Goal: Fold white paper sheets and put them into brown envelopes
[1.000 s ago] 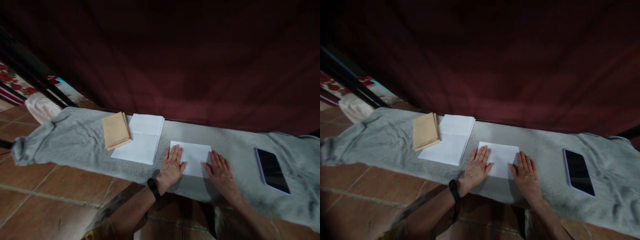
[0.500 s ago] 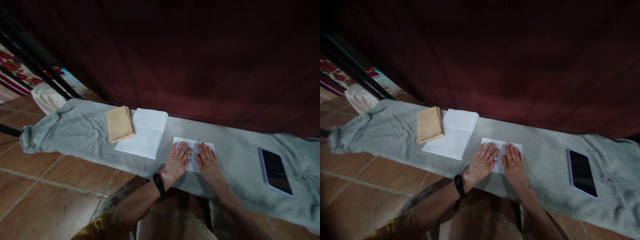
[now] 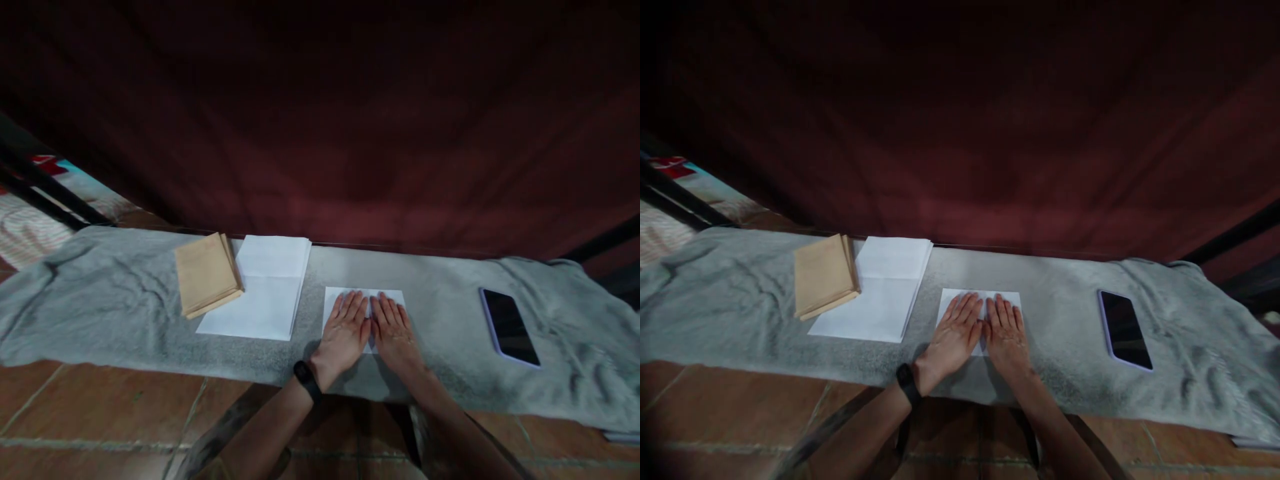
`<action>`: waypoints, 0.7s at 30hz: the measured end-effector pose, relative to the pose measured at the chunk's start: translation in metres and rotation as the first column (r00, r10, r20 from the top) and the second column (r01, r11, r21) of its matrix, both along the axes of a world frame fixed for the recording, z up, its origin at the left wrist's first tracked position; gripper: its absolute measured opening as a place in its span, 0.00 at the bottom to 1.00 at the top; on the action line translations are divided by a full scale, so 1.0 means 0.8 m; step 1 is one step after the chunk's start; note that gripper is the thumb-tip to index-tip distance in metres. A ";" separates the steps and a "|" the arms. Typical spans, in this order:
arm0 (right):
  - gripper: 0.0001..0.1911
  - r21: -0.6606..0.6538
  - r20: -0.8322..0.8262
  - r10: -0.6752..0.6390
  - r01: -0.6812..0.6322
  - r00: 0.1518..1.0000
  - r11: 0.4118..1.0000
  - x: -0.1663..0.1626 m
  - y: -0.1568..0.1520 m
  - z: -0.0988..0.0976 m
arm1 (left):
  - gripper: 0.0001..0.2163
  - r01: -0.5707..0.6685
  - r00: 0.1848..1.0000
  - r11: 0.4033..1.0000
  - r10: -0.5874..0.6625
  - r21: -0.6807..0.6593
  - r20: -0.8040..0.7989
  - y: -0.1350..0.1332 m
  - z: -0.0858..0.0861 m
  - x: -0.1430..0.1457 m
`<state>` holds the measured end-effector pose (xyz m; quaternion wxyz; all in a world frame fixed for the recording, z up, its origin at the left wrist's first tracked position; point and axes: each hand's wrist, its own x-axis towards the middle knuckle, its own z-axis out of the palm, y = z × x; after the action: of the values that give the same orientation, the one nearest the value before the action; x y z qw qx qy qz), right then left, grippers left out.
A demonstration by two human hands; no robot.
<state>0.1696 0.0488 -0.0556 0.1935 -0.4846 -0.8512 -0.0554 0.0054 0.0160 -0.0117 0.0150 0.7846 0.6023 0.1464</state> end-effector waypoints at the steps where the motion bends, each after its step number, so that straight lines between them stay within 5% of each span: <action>1: 0.27 0.007 0.009 -0.002 0.002 1.000 1.000 -0.001 -0.001 0.000 | 0.24 -0.017 1.000 1.000 0.018 -0.010 0.004 0.003 -0.001 0.003; 8: 0.27 -0.007 0.087 -0.020 0.020 0.996 1.000 0.003 -0.001 0.004 | 0.27 -0.102 0.994 0.995 0.102 -0.013 -0.027 0.011 -0.017 0.011; 21: 0.32 0.130 -0.034 -0.159 0.162 0.987 0.978 0.031 0.011 -0.009 | 0.29 -0.211 0.974 0.977 0.209 -0.023 -0.087 0.006 -0.020 -0.008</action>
<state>0.1940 0.0575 -0.0625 0.2302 -0.5385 -0.8014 -0.1214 -0.0010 0.0207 -0.0277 -0.0134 0.7216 0.6842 0.1044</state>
